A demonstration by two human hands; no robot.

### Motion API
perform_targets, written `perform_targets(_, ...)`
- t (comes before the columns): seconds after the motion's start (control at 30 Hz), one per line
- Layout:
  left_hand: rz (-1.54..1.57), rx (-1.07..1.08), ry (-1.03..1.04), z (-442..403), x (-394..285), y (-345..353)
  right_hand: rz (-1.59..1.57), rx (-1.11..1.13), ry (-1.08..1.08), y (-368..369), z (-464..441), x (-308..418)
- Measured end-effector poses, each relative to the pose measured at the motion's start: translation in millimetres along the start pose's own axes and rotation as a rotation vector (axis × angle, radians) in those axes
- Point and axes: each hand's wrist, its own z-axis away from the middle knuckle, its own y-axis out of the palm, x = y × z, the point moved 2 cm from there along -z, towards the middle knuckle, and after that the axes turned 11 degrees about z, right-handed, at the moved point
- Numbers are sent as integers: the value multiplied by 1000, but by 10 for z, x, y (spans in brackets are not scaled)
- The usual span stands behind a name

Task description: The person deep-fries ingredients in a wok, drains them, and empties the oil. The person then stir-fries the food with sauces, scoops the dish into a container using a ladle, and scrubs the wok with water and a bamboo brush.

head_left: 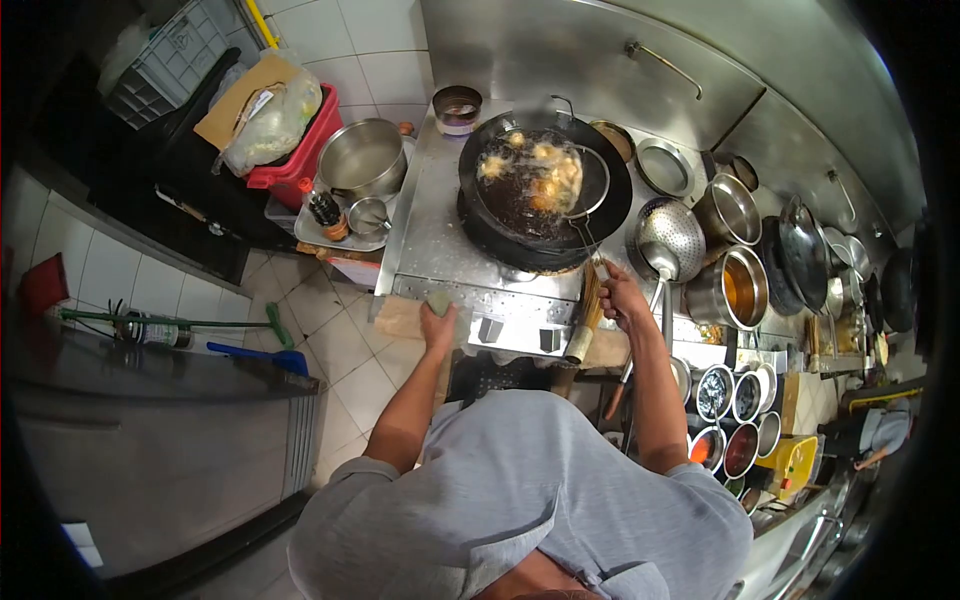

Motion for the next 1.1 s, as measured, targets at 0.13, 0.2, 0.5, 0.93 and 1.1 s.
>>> perform_targets(0.13, -10, -10, -8, 4, -8, 7, -56, 115, 18, 148, -154, 59)
perform_targets(0.2, -4, -5, -15, -16, 18, 6, -76, 132, 34, 228, -234, 104)
perform_targets(0.5, 35, 9, -14, -9, 34, -5, 57, 251, -42, 142, -151, 146)
perform_targets(0.93, -14, 38, -34, 56, -185, -16, -358, 337, 44, 78, 88, -127)
perform_targets(1.1, 83, 104, -8, -50, -3, -50, -383, 313, -6, 61, 316, -203)
